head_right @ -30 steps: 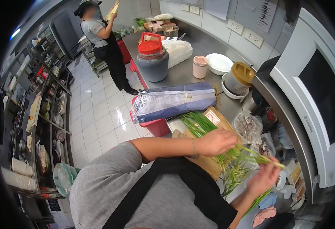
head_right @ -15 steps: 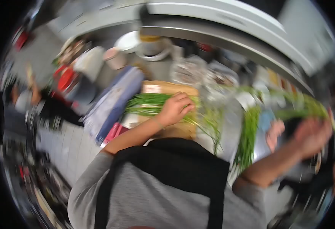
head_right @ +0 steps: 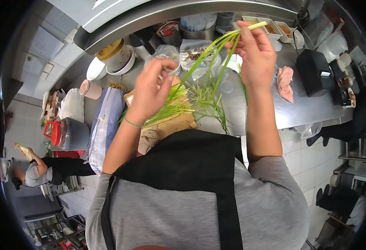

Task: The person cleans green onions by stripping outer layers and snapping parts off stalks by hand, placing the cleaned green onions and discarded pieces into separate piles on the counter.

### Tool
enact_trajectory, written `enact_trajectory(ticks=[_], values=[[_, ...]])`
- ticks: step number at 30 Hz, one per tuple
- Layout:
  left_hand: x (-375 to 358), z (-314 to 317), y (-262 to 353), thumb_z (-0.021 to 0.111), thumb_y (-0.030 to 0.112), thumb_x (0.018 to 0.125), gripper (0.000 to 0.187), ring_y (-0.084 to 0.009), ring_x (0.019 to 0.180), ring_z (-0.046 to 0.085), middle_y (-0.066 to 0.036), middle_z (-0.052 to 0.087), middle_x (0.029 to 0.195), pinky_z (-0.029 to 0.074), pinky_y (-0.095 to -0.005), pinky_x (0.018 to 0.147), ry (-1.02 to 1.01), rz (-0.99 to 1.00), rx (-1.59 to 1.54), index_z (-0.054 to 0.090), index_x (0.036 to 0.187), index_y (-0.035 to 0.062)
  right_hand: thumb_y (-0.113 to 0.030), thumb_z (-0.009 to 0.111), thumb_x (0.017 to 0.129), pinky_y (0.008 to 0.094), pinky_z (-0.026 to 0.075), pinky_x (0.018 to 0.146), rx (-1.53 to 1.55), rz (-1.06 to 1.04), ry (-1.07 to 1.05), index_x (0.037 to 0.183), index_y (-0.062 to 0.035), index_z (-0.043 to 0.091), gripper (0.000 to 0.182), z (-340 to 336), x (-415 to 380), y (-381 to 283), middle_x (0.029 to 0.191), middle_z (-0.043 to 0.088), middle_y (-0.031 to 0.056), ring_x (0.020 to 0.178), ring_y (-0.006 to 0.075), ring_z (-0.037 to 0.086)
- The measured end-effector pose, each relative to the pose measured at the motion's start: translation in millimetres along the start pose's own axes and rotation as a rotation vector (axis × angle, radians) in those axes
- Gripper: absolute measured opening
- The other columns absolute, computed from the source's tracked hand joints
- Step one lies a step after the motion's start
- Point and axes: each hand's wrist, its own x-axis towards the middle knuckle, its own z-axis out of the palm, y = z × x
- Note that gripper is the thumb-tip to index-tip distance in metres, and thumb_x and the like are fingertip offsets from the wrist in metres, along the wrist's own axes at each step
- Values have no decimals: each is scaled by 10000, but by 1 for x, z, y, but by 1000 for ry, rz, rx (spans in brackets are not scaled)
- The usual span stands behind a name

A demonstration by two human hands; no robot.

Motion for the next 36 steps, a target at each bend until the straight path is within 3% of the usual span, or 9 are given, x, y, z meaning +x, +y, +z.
enact_trajectory(ticks=[5, 8, 12, 18, 24, 27, 32, 33, 36], values=[[28, 11, -2, 692, 115, 744, 268, -118, 824, 579, -34, 635, 936, 455, -256, 673, 65, -56, -428, 605, 986, 43, -152, 543, 891, 250, 494, 602, -3, 108, -157, 1043, -4, 583, 216, 26, -11, 8, 811, 631, 67, 655, 125, 606], [32, 13, 3, 678, 83, 775, 253, -75, 781, 549, -16, 606, 908, 443, -202, 693, -97, -268, -701, 590, 1001, 9, -156, 543, 892, 237, 486, 602, -33, 118, -203, 1047, -10, 583, 217, 35, -16, 17, 816, 629, 56, 667, 107, 595], [25, 15, -8, 675, 72, 782, 151, -49, 732, 539, -2, 607, 802, 432, -188, 685, -74, -296, -618, 614, 901, 1, -163, 539, 897, 214, 459, 596, -56, 127, -196, 1037, -17, 588, 209, 42, -21, 24, 783, 609, 29, 683, 87, 581], [17, 17, -14, 627, 72, 805, 70, -31, 703, 511, 21, 586, 761, 401, -178, 635, -8, -351, -756, 608, 837, 12, -120, 533, 895, 211, 432, 563, -198, 117, -283, 1022, -8, 588, 178, 51, -25, 23, 757, 578, 22, 633, 65, 535], [-2, 35, -35, 619, 97, 815, 68, -11, 658, 443, 52, 538, 725, 345, -170, 589, -27, -371, -658, 598, 810, 33, -111, 541, 889, 209, 434, 556, -154, 41, -170, 1021, -1, 588, 179, 41, -15, 22, 764, 577, 21, 631, 63, 528], [-32, 50, -57, 635, 107, 787, 101, -46, 667, 463, 46, 530, 683, 398, -215, 626, -20, -426, -696, 588, 773, 19, -134, 544, 891, 209, 445, 565, -180, -46, -99, 1017, -8, 599, 187, 23, -4, 12, 792, 591, 25, 654, 66, 544], [-85, 81, -109, 663, 134, 757, 99, -113, 669, 524, -27, 595, 719, 420, -246, 678, -136, -519, -348, 621, 758, 45, -163, 525, 907, 232, 468, 593, -182, -291, 134, 1032, 44, 569, 246, -30, 29, -43, 838, 607, 66, 665, 90, 563], [-89, 83, -110, 670, 139, 749, 95, -136, 666, 540, -47, 610, 728, 424, -258, 687, -142, -513, -273, 629, 756, 54, -135, 493, 919, 283, 485, 631, -145, -349, 175, 1087, 48, 528, 251, -39, 33, -58, 882, 614, 109, 691, 128, 569], [-76, 82, -92, 687, 143, 711, 84, -224, 704, 572, -92, 633, 769, 439, -316, 711, -137, -215, -181, 652, 760, 84, -126, 482, 923, 299, 487, 636, -140, -383, 131, 1071, 73, 535, 253, -63, 41, -85, 822, 605, 118, 682, 150, 569]])
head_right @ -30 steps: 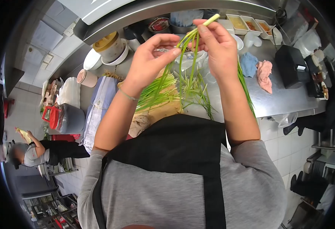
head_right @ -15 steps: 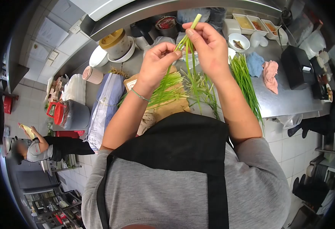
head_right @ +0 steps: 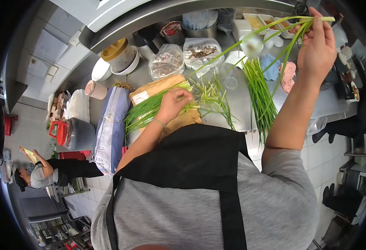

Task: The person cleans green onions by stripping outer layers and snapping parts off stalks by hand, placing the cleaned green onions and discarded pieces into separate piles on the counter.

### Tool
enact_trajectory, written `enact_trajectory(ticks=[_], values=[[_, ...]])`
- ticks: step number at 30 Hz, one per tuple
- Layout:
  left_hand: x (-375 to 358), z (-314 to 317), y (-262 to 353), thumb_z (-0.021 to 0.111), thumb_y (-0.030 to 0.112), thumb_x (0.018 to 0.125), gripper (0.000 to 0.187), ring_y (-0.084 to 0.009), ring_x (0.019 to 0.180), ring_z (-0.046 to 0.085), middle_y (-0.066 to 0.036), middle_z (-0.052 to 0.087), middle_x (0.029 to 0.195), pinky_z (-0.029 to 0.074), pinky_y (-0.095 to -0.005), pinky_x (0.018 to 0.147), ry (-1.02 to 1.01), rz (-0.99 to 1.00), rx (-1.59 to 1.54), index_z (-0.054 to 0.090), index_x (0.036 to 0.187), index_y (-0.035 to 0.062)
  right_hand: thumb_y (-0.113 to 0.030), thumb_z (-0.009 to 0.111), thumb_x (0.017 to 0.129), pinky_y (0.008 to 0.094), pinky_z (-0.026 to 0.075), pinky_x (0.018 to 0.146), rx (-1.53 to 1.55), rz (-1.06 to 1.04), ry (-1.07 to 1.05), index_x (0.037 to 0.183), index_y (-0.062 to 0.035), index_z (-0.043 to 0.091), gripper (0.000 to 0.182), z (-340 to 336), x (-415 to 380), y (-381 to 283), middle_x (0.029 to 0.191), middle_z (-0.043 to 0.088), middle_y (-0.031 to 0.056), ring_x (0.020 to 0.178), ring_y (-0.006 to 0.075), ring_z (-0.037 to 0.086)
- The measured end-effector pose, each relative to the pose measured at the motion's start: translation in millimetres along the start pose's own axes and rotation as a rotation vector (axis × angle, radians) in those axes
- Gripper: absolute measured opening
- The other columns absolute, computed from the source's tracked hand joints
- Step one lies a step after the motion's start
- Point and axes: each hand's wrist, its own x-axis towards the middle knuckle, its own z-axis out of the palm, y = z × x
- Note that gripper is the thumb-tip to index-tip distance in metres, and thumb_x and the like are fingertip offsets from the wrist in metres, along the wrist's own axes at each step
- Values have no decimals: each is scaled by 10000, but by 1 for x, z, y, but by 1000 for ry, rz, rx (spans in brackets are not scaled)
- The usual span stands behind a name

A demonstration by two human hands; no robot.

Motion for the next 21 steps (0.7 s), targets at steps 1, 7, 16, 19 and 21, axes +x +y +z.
enact_trajectory(ticks=[1, 7, 16, 19, 21], values=[[4, -1, 10, 693, 131, 705, 98, -227, 718, 576, -95, 631, 767, 444, -314, 700, 0, 12, 89, 648, 771, 74, -115, 476, 924, 288, 492, 640, -20, -5, 2, 1084, 77, 533, 256, 8, -4, -6, 843, 605, 111, 684, 139, 568], [23, -5, 43, 692, 150, 694, 159, -262, 792, 587, -81, 631, 760, 438, -357, 744, -129, 27, 418, 642, 830, 86, -124, 531, 896, 195, 433, 606, -149, 159, -152, 1032, 33, 580, 213, 14, -32, 1, 986, 622, 85, 680, 88, 558], [20, -25, 43, 649, 111, 745, 274, -258, 1000, 566, -82, 602, 1101, 440, -348, 873, -157, 182, 380, 635, 1016, 83, -133, 548, 888, 193, 427, 600, -201, 338, -436, 1022, -22, 599, 181, 55, -89, 40, 843, 608, 9, 689, 47, 529], [36, -36, 74, 657, 99, 768, 254, -182, 904, 596, -70, 634, 998, 461, -307, 831, 26, 128, -73, 632, 1014, 43, -128, 544, 890, 188, 402, 573, -138, 419, -490, 1023, -26, 596, 176, 70, -104, 48, 752, 579, -13, 654, 33, 498], [42, -41, 95, 659, 98, 786, 230, -123, 851, 594, -52, 643, 925, 473, -264, 780, 80, 10, -402, 631, 1000, 18, -125, 544, 890, 186, 401, 573, -116, 438, -514, 1023, -25, 595, 174, 77, -109, 49, 756, 578, -12, 651, 33, 495]])
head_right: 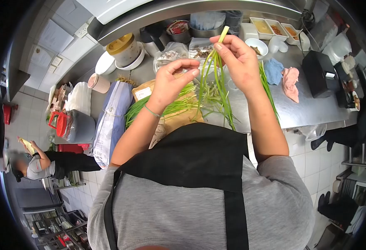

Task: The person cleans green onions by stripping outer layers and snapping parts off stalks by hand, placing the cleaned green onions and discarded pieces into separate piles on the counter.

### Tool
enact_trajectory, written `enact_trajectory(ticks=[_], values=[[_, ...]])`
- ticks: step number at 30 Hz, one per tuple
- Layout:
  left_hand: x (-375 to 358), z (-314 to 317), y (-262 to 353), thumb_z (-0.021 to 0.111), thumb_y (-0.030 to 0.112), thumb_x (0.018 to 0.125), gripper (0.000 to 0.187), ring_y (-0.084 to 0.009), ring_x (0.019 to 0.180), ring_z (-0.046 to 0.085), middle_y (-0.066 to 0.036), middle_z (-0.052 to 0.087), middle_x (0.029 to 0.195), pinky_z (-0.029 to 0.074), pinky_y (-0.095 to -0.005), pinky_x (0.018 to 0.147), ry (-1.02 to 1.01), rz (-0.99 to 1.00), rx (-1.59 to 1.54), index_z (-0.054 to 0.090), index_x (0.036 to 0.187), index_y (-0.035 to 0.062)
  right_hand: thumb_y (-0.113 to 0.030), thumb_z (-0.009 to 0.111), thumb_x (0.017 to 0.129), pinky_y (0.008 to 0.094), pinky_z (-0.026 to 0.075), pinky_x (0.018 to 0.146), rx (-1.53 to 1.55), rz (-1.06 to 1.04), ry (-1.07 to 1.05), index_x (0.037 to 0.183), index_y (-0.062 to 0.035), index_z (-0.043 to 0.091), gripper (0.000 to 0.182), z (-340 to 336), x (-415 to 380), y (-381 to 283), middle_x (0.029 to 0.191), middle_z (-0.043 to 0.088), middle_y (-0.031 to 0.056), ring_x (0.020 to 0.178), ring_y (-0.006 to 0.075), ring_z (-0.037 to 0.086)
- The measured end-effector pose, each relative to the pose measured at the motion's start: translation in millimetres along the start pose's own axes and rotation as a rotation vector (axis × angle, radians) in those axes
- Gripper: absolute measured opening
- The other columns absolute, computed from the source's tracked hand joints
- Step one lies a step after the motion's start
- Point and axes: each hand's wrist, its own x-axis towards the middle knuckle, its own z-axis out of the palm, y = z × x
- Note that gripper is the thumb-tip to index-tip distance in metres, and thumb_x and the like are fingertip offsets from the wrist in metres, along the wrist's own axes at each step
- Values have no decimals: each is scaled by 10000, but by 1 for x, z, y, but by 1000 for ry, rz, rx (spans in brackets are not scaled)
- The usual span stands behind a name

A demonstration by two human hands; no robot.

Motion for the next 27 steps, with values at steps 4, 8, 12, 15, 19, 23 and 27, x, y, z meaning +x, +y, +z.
enact_trajectory(ticks=[4, 8, 12, 15, 19, 23, 27], values=[[7, 4, 14, 658, 100, 797, 186, -64, 810, 563, -25, 634, 882, 458, -212, 707, 45, -21, 38, 632, 954, 2, -113, 537, 889, 182, 398, 581, 47, 10, -60, 1020, -19, 590, 169, 8, 1, 3, 759, 577, -13, 660, 34, 495], [13, 7, 4, 631, 107, 822, 131, -47, 760, 546, -13, 630, 845, 433, -202, 679, 43, -107, -223, 626, 921, 22, -114, 525, 895, 184, 402, 598, 23, 7, -118, 1028, -18, 586, 175, 9, 2, 3, 777, 578, -13, 677, 34, 500], [13, 4, 3, 567, 174, 874, 134, -40, 738, 521, 2, 619, 829, 389, -191, 681, -49, -263, -490, 610, 906, 51, -125, 515, 901, 189, 411, 605, 32, 33, -154, 1039, -25, 585, 184, 9, 2, 4, 796, 585, -9, 695, 36, 509], [12, 3, -1, 532, 230, 894, 175, -41, 741, 506, 12, 612, 838, 360, -189, 677, -35, -364, -487, 604, 904, 71, -127, 511, 903, 190, 417, 612, 16, 37, -153, 1043, -33, 585, 185, 11, 3, 6, 809, 588, -7, 712, 38, 519], [11, 3, -3, 532, 253, 893, 196, -45, 763, 515, 16, 608, 846, 367, -197, 701, -43, -243, -467, 603, 912, 71, -127, 512, 902, 191, 419, 615, 18, 50, -135, 1044, -36, 584, 183, 14, 3, 7, 807, 583, -10, 718, 42, 524], [8, 7, 4, 572, 193, 870, 162, -67, 772, 538, -8, 612, 843, 404, -216, 727, 18, -196, -440, 600, 917, 40, -126, 519, 898, 191, 407, 602, 25, 45, -109, 1041, -36, 586, 182, 15, 5, 9, 790, 570, -15, 683, 44, 500], [8, 8, -3, 603, 136, 848, 145, -90, 771, 560, -39, 623, 836, 434, -237, 738, 63, -188, -480, 596, 923, 12, -124, 523, 895, 193, 396, 593, 32, 43, -106, 1044, -35, 587, 185, 16, 5, 8, 775, 558, -18, 663, 43, 476]])
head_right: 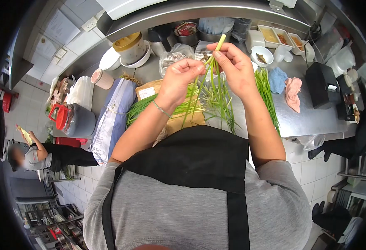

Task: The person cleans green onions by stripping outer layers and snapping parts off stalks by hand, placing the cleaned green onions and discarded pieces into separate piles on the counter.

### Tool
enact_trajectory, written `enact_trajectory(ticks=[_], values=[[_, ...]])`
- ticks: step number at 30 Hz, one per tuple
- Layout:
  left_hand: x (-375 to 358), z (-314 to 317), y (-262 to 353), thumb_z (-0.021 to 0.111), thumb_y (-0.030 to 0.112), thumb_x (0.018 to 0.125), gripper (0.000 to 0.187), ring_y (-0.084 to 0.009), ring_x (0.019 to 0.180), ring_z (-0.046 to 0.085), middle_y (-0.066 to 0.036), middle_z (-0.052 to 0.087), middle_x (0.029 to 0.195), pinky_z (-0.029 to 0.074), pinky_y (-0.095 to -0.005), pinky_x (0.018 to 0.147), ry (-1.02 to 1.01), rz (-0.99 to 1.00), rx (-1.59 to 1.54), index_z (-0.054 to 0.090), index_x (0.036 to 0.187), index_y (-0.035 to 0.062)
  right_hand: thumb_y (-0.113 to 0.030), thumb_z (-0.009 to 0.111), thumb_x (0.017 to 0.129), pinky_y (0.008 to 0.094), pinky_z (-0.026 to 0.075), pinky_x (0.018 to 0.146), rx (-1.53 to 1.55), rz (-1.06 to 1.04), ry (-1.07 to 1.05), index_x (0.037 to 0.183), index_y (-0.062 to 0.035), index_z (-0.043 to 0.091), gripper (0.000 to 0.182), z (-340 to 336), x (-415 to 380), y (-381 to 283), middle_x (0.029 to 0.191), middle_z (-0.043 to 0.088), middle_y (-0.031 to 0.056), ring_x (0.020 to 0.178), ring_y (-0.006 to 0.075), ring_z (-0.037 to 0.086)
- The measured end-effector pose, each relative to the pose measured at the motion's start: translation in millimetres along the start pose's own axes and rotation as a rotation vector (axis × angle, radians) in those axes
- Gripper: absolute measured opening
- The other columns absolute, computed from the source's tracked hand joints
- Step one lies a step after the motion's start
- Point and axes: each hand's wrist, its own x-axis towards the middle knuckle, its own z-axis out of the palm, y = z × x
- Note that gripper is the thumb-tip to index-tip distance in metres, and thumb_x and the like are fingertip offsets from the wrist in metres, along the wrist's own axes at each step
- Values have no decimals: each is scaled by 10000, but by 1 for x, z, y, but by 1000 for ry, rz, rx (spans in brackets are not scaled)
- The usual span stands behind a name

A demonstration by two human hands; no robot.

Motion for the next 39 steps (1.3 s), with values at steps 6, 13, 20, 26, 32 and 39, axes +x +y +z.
enact_trajectory(ticks=[6, 13, 20, 26, 32, 39], values=[[0, -4, -3, 580, 164, 869, 137, -99, 779, 567, -38, 626, 832, 434, -239, 733, 7, -165, -188, 594, 917, 36, -132, 528, 892, 196, 403, 605, 4, 13, 0, 1053, -35, 586, 196, 1, -2, 0, 777, 554, -19, 685, 40, 478], [1, -6, -2, 617, 171, 844, 137, -83, 770, 559, -17, 617, 828, 432, -232, 727, 23, -176, -235, 584, 905, 53, -138, 517, 896, 200, 411, 617, 6, 47, -18, 1056, -34, 587, 203, 2, -4, -1, 799, 562, -15, 699, 41, 483], [1, -4, -12, 687, 54, 747, 182, -90, 780, 574, -11, 607, 816, 470, -238, 723, 31, -9, -52, 579, 894, 54, -110, 513, 891, 203, 403, 731, -290, 8, 4, 1076, -5, 589, 226, 2, -8, -3, 997, 600, 23, 836, 72, 517], [-14, -9, -60, 708, 44, 695, 229, -112, 658, 580, -55, 615, 724, 470, -277, 606, -117, 27, 194, 561, 870, 44, -189, 468, 937, 222, 413, 745, -151, -89, 343, 1194, -16, 504, 312, -65, 7, 4, 1060, 564, 52, 865, 91, 512], [-20, -39, -64, 683, 188, 676, 302, -216, 700, 603, -118, 610, 759, 458, -342, 609, -133, 141, 1111, 583, 937, 75, -146, 422, 954, 231, 392, 839, -170, -163, 307, 1205, 31, 473, 311, -60, -1, -29, 1188, 511, 78, 983, 111, 486], [-25, -32, -80, 635, 175, 705, 237, -274, 861, 581, -96, 598, 813, 452, -386, 676, -485, -3, 1580, 579, 917, 83, -125, 422, 949, 227, 388, 833, -272, -150, 215, 1157, 30, 504, 272, -65, -2, -17, 1136, 532, 58, 936, 94, 485]])
